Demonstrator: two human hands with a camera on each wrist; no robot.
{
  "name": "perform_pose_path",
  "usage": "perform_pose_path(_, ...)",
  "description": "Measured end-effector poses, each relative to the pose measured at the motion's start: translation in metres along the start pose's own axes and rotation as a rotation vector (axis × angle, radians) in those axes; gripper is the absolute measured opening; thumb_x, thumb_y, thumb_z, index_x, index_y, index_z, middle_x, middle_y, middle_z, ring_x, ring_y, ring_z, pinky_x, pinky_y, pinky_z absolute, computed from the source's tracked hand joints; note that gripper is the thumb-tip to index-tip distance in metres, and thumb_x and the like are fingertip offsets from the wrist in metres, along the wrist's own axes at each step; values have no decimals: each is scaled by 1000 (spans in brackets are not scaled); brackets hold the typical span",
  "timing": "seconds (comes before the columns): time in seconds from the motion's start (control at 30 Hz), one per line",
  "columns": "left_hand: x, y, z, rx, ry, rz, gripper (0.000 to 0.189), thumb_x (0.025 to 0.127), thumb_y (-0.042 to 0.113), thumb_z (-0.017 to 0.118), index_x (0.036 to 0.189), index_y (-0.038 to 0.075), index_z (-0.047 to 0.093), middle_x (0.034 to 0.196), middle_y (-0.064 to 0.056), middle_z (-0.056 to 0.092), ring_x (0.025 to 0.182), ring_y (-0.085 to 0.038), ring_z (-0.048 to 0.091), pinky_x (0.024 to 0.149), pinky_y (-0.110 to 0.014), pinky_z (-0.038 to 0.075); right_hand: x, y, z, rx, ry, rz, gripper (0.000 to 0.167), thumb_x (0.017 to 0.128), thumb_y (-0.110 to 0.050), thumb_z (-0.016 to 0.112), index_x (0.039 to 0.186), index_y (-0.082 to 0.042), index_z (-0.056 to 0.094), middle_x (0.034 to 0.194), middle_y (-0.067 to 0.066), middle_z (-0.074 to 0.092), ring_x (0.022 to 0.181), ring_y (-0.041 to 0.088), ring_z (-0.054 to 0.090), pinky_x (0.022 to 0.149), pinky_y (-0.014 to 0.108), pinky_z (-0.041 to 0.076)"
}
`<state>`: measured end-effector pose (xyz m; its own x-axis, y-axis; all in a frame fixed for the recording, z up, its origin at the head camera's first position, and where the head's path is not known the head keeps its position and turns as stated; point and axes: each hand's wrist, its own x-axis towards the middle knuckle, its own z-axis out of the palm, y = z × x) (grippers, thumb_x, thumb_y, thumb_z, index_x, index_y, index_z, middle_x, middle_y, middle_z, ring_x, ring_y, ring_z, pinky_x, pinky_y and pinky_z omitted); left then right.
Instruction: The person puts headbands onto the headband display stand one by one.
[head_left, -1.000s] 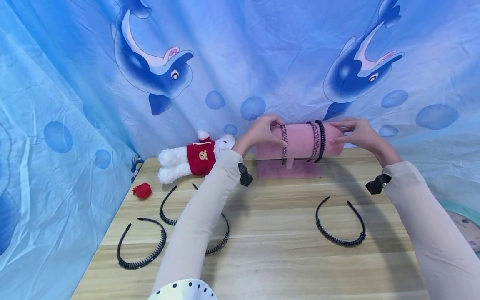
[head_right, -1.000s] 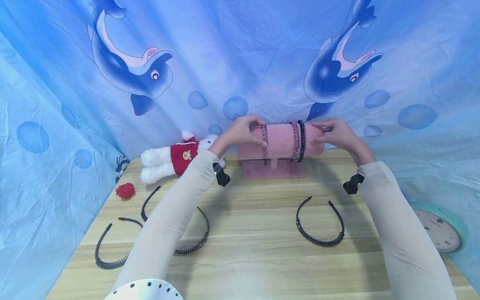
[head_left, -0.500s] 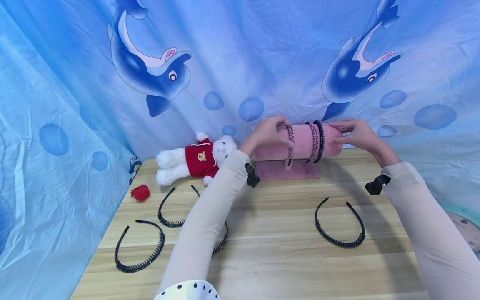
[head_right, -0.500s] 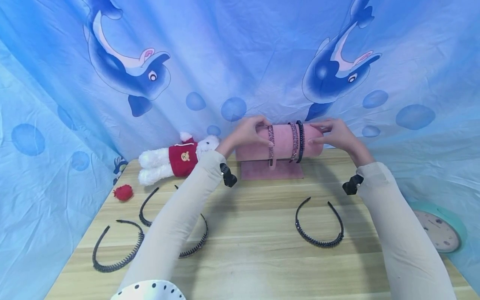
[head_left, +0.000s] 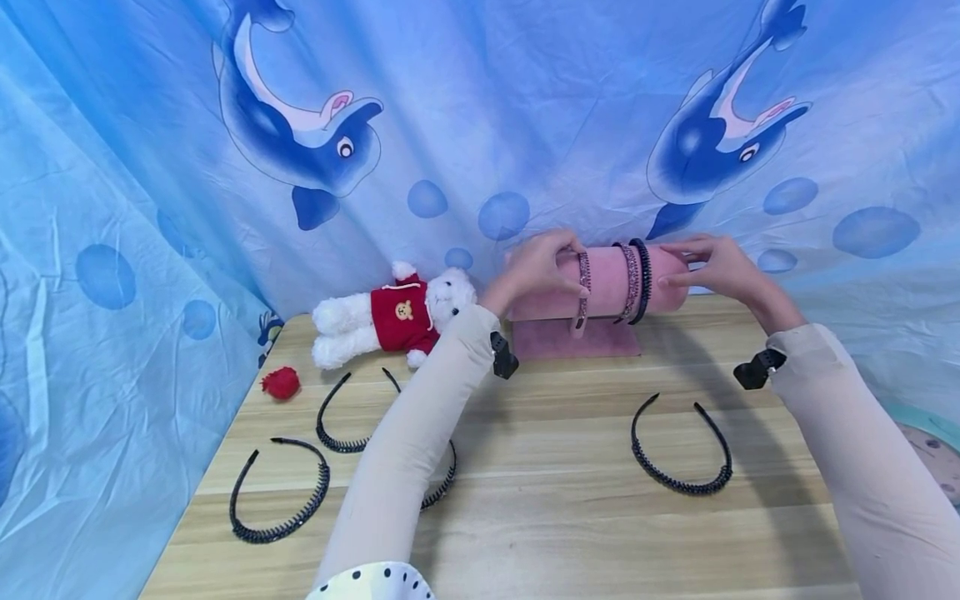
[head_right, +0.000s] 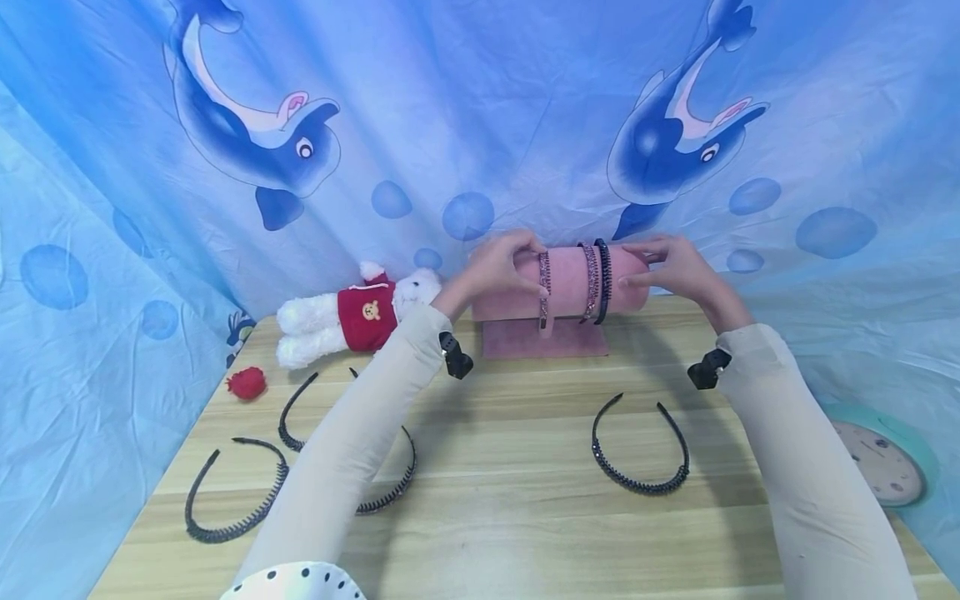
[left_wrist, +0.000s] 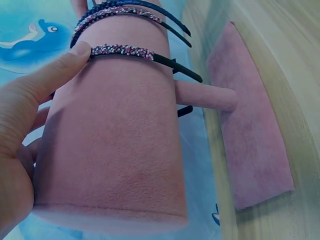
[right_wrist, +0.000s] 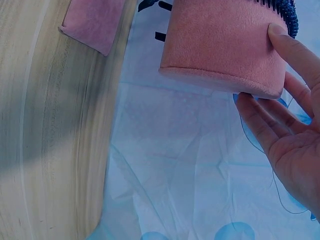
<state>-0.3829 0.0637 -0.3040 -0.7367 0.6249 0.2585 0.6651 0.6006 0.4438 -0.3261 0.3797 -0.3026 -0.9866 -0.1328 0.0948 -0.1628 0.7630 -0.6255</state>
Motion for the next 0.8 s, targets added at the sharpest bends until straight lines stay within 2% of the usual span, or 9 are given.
perform_pose_path(0.2, 2, 0, 4, 38, 12, 25, 64, 70, 43, 93, 121, 20, 61, 127, 6, 64, 118, -11, 57, 105, -28, 48, 1, 1, 0, 3, -9, 7, 71, 85, -30, 85, 146, -9, 56, 153, 26, 46, 135, 43, 50, 74, 6, 42)
perform_pose_path(0.47, 4, 2, 11, 34, 21, 43, 66, 70, 42, 93, 121, 17, 60, 133, 2, 62, 124, -14, 56, 110, -29, 47, 0, -1, 0, 18, -3, -4, 71, 85, -26, 85, 146, -7, 55, 152, 26, 48, 132, 41, 53, 73, 5, 45)
perform_pose_path(0.6, 6, 6, 16, 35, 33, 38, 83, 70, 43, 92, 140, 16, 55, 133, 4, 62, 131, -15, 54, 116, -30, 43, 0, -1, 0, 26, -4, -2, 71, 85, -26, 85, 146, -7, 55, 152, 26, 48, 132, 41, 52, 74, 5, 45)
perform_pose_path(0.67, 8, 9, 17, 28, 34, 42, 87, 71, 43, 92, 144, 16, 52, 138, 3, 61, 133, -15, 53, 119, -30, 40, 1, 0, 0, 29, -3, -4, 70, 85, -26, 85, 146, -7, 55, 152, 26, 48, 132, 41, 52, 74, 5, 45)
perform_pose_path(0.73, 10, 10, 19, 22, 28, 55, 87, 72, 42, 92, 144, 15, 52, 141, 2, 59, 134, -15, 52, 119, -29, 40, 1, 1, 0, 33, 1, -7, 70, 85, -25, 85, 146, -7, 55, 152, 26, 48, 131, 41, 53, 74, 5, 45)
perform_pose_path(0.8, 12, 12, 20, 24, 18, 59, 75, 72, 42, 92, 134, 16, 57, 142, 1, 59, 132, -16, 53, 117, -28, 41, 1, 2, 0, 34, 6, -10, 69, 85, -24, 84, 146, -7, 55, 152, 25, 48, 130, 41, 53, 74, 5, 46)
